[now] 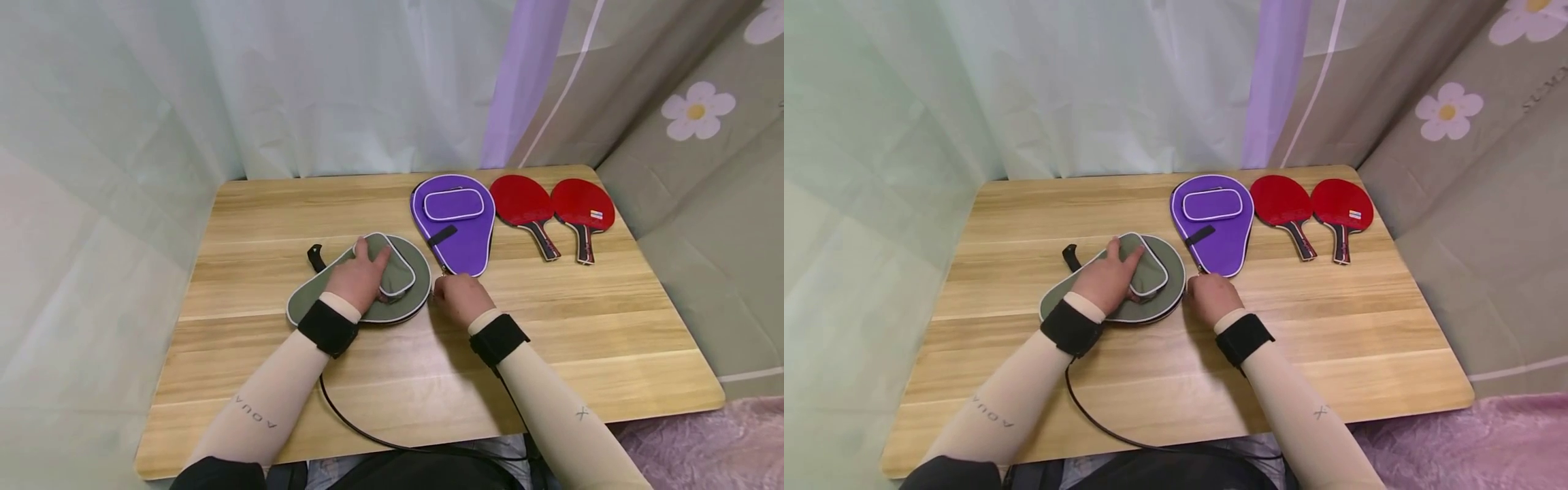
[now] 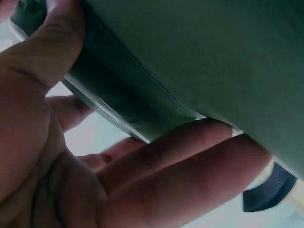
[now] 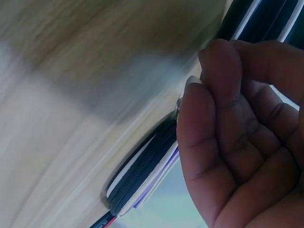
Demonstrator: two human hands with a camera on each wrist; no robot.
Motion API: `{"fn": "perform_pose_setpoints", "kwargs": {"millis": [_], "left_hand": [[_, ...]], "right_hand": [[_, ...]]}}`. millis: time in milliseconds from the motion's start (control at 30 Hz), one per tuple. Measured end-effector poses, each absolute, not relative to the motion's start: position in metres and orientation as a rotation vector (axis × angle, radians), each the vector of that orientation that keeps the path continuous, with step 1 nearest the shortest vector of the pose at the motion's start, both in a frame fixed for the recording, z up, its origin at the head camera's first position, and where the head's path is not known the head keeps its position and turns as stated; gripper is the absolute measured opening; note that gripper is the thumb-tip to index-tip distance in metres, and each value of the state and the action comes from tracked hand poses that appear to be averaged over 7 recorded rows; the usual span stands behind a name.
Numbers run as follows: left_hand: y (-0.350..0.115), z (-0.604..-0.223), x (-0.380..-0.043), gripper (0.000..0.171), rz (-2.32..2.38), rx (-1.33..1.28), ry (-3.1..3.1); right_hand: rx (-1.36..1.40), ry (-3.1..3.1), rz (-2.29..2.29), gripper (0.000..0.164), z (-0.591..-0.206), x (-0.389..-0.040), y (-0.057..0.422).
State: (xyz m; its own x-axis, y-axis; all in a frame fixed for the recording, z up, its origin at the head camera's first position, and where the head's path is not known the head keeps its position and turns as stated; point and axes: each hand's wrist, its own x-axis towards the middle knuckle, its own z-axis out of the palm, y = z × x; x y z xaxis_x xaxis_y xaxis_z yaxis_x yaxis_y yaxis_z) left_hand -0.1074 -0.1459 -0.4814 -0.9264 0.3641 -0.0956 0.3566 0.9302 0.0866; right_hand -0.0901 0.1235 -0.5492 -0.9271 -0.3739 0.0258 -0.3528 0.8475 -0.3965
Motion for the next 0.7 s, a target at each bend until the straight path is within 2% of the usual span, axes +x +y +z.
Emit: {"fn": "perform_pose_setpoints", "kwargs": {"millis": [100, 233, 367, 500, 600, 700], "left_hand": [[-0.146, -0.500, -0.115, 0.121, 0.100, 0.497, 3.017], [-0.141, -0.497, -0.114, 0.125, 0.083, 0.403, 3.053], [-0.143, -0.477, -0.114, 0.109, 0.131, 0.391, 3.006], [-0.152, -0.430, -0.104, 0.088, 0.172, 0.436, 2.872], [-0.155, -0.396, -0.094, 0.090, 0.152, 0.483, 2.798], [-0.156, -0.387, -0.090, 0.097, 0.129, 0.609, 2.763]], "right_hand": [[-0.611, 2.949, -0.620, 0.023, -0.548, -0.089, 0.121], [-0.682, 2.954, -0.622, 0.023, -0.547, -0.088, 0.118], [-0.689, 2.961, -0.637, 0.018, -0.545, -0.088, 0.116], [-0.646, 2.962, -0.627, 0.004, -0.543, -0.088, 0.116], [-0.619, 2.955, -0.632, 0.003, -0.542, -0.087, 0.115], [-0.607, 2.942, -0.657, 0.003, -0.542, -0.086, 0.113]]}}
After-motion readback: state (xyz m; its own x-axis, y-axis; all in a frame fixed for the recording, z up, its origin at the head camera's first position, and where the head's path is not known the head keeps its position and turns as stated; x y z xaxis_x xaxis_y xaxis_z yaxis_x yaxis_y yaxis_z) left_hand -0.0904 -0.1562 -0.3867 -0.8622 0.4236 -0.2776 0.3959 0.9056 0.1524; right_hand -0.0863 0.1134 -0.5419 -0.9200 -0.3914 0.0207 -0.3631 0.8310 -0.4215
